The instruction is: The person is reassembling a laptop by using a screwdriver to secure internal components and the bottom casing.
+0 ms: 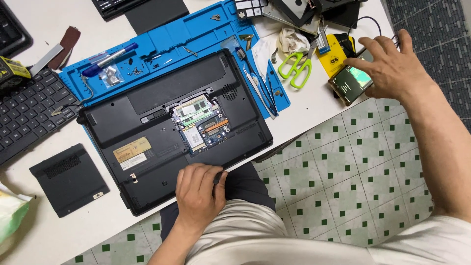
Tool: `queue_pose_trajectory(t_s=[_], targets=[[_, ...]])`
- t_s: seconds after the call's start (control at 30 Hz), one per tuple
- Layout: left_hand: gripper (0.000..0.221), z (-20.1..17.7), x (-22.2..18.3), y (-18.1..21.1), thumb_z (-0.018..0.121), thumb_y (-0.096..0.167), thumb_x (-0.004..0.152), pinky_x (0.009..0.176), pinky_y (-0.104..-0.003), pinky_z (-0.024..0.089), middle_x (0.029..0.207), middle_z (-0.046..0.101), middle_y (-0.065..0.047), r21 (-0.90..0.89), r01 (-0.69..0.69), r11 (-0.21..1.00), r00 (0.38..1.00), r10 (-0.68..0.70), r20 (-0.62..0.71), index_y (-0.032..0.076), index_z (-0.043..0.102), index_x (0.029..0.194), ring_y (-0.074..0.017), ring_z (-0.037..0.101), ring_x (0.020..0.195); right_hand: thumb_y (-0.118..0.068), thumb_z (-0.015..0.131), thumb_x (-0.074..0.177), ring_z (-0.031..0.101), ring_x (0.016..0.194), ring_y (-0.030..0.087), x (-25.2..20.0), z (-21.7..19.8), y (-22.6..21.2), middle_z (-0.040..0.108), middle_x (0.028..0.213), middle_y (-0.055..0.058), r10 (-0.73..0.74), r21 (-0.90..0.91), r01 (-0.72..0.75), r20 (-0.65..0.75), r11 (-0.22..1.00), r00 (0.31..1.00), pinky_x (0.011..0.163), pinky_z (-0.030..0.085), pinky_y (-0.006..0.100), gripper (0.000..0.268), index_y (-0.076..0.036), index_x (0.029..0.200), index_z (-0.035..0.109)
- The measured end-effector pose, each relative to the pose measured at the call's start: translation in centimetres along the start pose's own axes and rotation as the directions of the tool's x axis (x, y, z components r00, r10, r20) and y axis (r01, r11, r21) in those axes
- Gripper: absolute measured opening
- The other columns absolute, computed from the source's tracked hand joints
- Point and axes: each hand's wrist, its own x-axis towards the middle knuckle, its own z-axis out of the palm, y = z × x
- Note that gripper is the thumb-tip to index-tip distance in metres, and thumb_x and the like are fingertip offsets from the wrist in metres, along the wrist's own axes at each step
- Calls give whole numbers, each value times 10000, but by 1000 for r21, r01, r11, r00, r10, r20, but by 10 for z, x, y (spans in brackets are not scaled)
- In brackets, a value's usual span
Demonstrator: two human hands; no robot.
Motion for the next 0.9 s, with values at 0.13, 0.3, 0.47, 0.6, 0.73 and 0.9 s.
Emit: queue_pose_trajectory(t_s=[0.13,0.3,0.47,0.6,0.73,0.9], targets=[[123,-1,1,1,635,168,995,684,-360,421,864,669,-51,2,5,1000,1000,-5,-4,72,679,932,-257,626,797,-614,771,546,348,1506,374,-3,-6,-5,283,1707,177,32,39,-34,42,999,999,1239,163,685,1211,-453,1624,242],[143,-1,0,1,633,188,1002,700,-367,431,877,677,-57,1,3,1000,1000,-4,8,70,685,941,-265,625,811,-576,739,569,389,1499,342,-6,-9,-4,331,1703,154,46,8,-46,7,999,999,1237,245,614,1232,-392,1677,230],[127,0,-3,1,642,180,994,687,-363,426,870,672,-54,10,4,1000,1000,-4,3,72,683,942,-262,622,813,-465,754,601,347,1528,323,-7,-31,-8,325,1706,100,21,64,-25,61,998,998,1226,258,586,1174,-391,1656,246],[136,0,-2,1,632,182,998,689,-372,434,878,680,-64,2,3,1000,1000,-3,8,68,683,945,-271,629,813,-84,786,655,315,1497,497,-16,-72,-13,302,1666,305,118,427,-140,76,893,990,1252,152,674,909,-208,1516,522],[142,0,-1,1,622,175,1003,693,-371,429,874,675,-68,-16,23,1000,1000,-23,15,64,687,944,-273,626,815,-89,716,863,555,1369,469,-37,-78,-40,605,1482,312,180,336,-82,-274,938,945,1112,427,595,571,-31,1432,711],[62,4,-3,2,601,57,963,673,-397,388,889,626,-83,-71,-1,997,1000,1,-6,45,661,969,-295,591,800,24,600,931,701,1148,267,-64,-146,-171,698,1270,126,132,828,446,-511,341,849,1033,570,381,388,-40,1314,617]])
